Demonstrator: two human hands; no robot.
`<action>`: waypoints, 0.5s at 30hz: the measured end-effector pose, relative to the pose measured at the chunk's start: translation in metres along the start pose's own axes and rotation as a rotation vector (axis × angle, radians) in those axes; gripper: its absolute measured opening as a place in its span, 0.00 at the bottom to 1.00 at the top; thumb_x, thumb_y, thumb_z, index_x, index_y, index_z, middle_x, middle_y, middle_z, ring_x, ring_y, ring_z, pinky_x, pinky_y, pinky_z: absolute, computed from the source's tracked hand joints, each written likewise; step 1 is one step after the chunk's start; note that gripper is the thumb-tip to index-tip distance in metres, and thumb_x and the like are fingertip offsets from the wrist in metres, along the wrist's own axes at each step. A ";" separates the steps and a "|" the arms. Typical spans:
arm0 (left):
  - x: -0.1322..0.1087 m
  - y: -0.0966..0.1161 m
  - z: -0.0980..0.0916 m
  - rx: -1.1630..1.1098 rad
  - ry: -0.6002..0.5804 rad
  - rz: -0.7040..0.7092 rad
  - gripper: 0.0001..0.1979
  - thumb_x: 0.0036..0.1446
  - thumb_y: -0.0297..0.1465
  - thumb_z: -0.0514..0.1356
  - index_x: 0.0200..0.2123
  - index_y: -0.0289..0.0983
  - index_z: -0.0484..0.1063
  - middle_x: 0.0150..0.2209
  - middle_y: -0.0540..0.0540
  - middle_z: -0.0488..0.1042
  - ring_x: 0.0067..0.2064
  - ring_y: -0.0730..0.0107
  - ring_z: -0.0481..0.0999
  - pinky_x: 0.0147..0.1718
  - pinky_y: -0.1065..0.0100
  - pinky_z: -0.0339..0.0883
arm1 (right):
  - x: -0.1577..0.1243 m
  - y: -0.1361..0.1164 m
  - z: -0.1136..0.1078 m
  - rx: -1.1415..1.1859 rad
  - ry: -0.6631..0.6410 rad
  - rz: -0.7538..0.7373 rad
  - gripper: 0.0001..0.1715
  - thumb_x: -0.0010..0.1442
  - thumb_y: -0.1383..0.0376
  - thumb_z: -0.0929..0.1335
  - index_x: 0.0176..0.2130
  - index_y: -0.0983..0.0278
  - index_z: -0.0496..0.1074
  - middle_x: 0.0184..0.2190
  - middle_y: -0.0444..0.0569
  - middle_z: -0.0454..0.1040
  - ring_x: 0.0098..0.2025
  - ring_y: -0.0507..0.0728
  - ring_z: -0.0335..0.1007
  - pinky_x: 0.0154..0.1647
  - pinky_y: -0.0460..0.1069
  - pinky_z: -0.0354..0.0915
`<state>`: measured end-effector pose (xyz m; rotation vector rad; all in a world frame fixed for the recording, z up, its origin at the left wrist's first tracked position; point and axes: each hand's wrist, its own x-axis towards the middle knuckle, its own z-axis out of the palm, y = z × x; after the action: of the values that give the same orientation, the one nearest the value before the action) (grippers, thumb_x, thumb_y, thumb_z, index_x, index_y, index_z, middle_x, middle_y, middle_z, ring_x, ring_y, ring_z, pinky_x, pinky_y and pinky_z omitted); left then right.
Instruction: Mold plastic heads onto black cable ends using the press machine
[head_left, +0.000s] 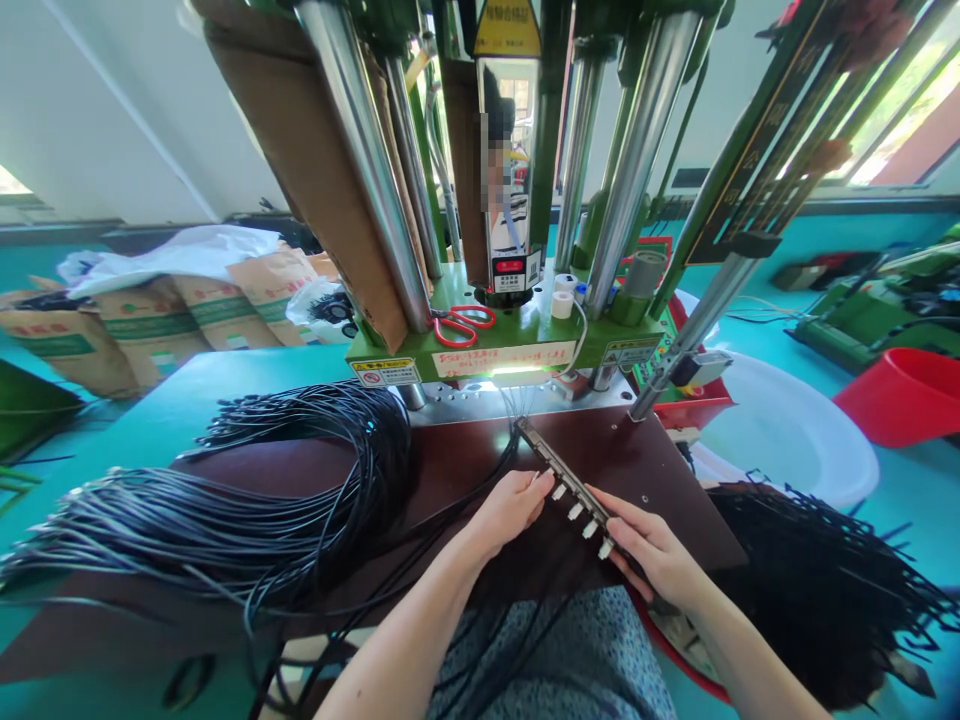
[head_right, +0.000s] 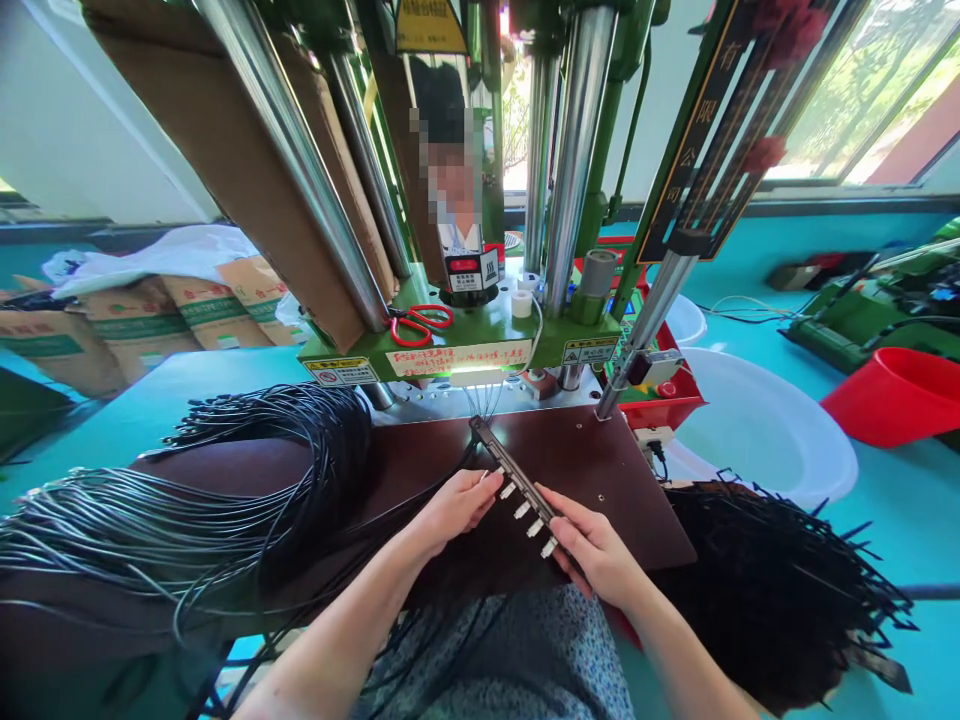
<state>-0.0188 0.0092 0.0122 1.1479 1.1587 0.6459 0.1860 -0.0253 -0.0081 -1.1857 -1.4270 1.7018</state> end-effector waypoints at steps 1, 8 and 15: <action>0.001 0.000 0.000 0.013 0.009 0.011 0.23 0.51 0.50 0.49 0.17 0.38 0.51 0.13 0.58 0.48 0.16 0.82 0.45 0.16 0.73 0.38 | 0.000 -0.001 0.000 -0.016 -0.005 0.002 0.33 0.60 0.54 0.61 0.60 0.65 0.53 0.15 0.37 0.59 0.10 0.43 0.49 0.07 0.38 0.50; 0.011 -0.004 0.002 0.069 0.066 0.082 0.23 0.52 0.49 0.48 0.17 0.38 0.52 0.14 0.58 0.50 0.16 0.82 0.47 0.16 0.73 0.41 | 0.001 -0.005 0.005 -0.074 -0.018 0.003 0.35 0.60 0.53 0.59 0.61 0.67 0.49 0.14 0.36 0.60 0.09 0.44 0.51 0.08 0.39 0.48; -0.028 0.032 -0.025 0.095 0.232 0.234 0.21 0.54 0.46 0.47 0.32 0.35 0.69 0.25 0.49 0.69 0.24 0.75 0.67 0.20 0.75 0.58 | -0.004 -0.006 0.008 0.105 0.164 -0.050 0.35 0.59 0.53 0.62 0.59 0.70 0.54 0.11 0.38 0.61 0.09 0.44 0.49 0.08 0.41 0.42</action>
<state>-0.0467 0.0047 0.0532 1.3277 1.2711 0.9310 0.1802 -0.0309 -0.0006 -1.1927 -1.2429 1.5867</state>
